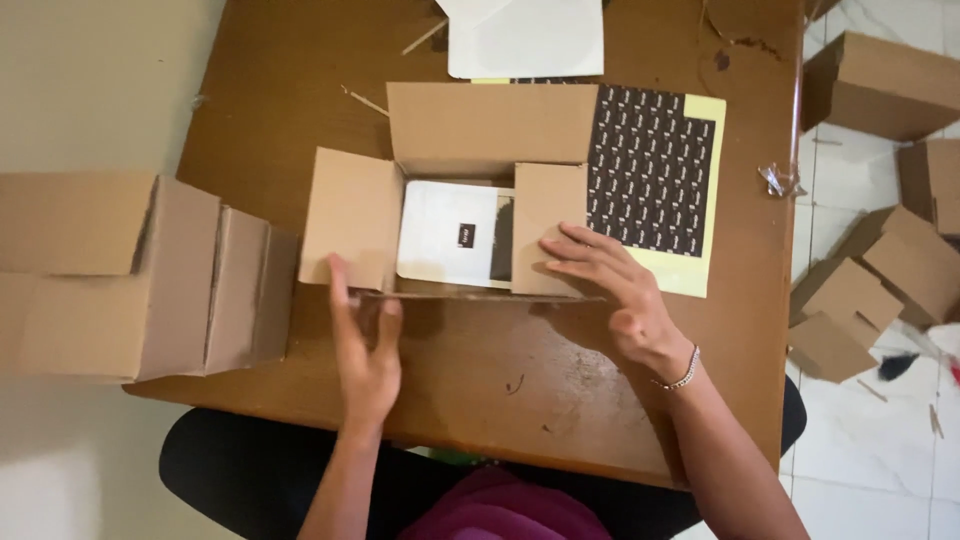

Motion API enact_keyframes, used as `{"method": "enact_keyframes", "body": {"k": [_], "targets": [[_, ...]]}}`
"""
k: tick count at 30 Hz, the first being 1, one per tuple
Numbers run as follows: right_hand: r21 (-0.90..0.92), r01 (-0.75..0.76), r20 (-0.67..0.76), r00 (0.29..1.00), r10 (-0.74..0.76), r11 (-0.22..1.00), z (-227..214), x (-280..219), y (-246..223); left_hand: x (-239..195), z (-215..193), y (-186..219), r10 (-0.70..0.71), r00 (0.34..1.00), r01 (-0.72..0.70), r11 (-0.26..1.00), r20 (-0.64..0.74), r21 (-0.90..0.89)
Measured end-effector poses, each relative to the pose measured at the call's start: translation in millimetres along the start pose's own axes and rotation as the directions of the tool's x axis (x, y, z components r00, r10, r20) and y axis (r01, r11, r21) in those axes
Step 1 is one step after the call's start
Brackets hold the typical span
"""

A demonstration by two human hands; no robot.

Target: Labeling white bags with stickers and packing them into cardboard boxes.

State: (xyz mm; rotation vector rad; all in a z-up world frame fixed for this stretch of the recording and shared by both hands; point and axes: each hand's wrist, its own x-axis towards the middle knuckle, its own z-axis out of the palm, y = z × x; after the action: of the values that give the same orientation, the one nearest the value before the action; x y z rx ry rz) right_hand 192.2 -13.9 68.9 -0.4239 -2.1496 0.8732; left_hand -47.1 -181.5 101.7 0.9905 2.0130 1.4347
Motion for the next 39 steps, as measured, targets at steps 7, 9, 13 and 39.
{"method": "enact_keyframes", "body": {"k": [7, 9, 13, 39], "targets": [[-0.158, -0.123, 0.064, 0.989, 0.135, 0.980, -1.2, 11.2, -31.8, 19.4, 5.8, 3.6, -0.094, 0.994, 0.091, 0.994, -0.057, -0.056], [-0.045, -0.393, -0.006, 0.919, 0.393, 0.918, -1.0, 18.5, -41.8, 25.6, 8.7, -4.3, -0.063, 0.993, 0.061, 0.998, -0.103, -0.026], [0.026, -0.288, -0.090, 0.953, 0.289, 0.957, 4.6, 3.7, -20.2, 27.7, 16.2, -9.9, -0.004, 0.985, 0.003, 1.000, -0.173, -0.008], [-0.112, -0.357, -0.017, 0.934, 0.358, 0.927, 3.8, 8.3, -12.1, 28.3, 29.0, -11.4, 0.271, 0.921, -0.251, 0.962, -0.279, 0.108]]}}
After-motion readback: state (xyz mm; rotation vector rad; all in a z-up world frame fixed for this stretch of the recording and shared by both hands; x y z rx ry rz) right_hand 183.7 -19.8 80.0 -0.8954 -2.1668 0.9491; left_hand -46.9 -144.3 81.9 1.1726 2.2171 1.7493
